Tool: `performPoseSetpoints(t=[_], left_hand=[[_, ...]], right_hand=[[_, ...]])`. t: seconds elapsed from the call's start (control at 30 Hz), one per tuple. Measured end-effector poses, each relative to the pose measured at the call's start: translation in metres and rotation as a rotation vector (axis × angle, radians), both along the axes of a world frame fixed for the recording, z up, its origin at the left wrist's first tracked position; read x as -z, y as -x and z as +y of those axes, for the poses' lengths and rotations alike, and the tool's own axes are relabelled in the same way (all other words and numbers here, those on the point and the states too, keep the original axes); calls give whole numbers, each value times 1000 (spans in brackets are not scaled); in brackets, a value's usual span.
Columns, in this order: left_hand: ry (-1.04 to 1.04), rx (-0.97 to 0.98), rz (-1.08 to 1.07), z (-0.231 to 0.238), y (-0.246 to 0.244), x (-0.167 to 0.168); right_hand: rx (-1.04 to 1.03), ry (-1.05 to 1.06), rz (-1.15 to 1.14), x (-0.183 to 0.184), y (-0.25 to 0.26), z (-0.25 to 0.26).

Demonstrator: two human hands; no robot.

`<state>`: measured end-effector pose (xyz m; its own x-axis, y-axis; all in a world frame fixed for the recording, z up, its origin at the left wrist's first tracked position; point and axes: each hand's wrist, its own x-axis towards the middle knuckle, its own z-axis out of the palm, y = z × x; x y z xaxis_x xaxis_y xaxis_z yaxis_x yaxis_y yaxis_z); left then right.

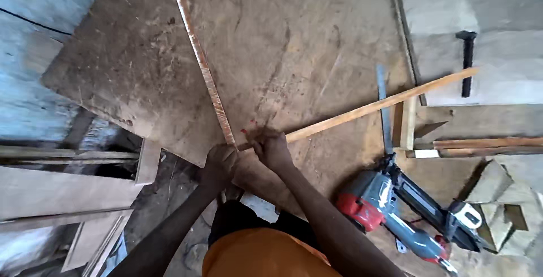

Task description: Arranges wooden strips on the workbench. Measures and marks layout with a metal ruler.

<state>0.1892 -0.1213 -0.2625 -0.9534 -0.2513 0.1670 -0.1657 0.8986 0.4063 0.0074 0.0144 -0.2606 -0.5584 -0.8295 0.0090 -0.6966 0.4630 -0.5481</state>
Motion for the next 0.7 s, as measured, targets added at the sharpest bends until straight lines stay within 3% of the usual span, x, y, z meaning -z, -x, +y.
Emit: performPoseSetpoints(t=[0.13,0.4,0.53,0.7], left_hand=[[-88,32,-7,-17,3,-7],[207,0,30,-5,0,19],[44,-95,53,-1,9,3],[-177,-214,-135,-6,29,-32]], right_hand=[[-8,6,3,-2,2,0],[-8,12,-7,-1,2,-1],[-1,32,5,-1,0,0],[-13,9,7,-2,-1,0]])
